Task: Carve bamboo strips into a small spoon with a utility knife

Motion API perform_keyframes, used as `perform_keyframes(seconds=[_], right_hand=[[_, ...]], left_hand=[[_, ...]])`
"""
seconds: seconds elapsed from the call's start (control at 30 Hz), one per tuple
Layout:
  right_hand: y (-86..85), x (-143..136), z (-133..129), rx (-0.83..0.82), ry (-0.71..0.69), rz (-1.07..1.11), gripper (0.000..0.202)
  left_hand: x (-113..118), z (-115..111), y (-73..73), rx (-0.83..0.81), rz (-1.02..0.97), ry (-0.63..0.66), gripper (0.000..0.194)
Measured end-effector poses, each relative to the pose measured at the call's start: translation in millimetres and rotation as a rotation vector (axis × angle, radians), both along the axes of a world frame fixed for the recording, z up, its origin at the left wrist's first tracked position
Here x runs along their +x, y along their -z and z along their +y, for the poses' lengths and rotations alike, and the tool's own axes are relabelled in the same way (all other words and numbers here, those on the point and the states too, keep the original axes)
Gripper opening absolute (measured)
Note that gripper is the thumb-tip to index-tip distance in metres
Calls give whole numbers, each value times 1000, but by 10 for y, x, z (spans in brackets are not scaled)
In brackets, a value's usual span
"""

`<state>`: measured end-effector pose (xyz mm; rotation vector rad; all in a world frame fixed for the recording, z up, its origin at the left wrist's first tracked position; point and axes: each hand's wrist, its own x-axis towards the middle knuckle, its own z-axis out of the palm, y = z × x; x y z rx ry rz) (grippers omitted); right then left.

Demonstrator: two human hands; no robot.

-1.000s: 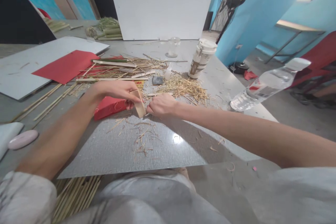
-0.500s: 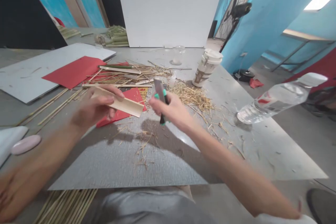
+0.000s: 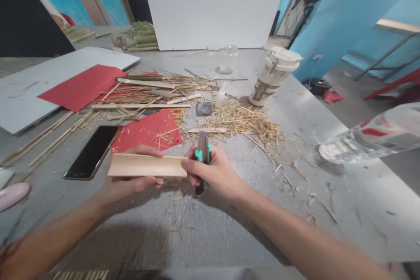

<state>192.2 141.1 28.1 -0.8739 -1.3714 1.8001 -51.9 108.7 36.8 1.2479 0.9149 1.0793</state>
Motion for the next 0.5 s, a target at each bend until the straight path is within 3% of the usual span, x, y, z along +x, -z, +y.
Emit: perform_keyframes(seconds=[0.13,0.5], right_hand=[[29,-10,-36,-63,-77,1,30],[29,-16,-61,-17,-83,-67,34]], left_hand=[[89,-14,61,-15,-28,-28,30],[69,-20,97,39,-164,64,22]])
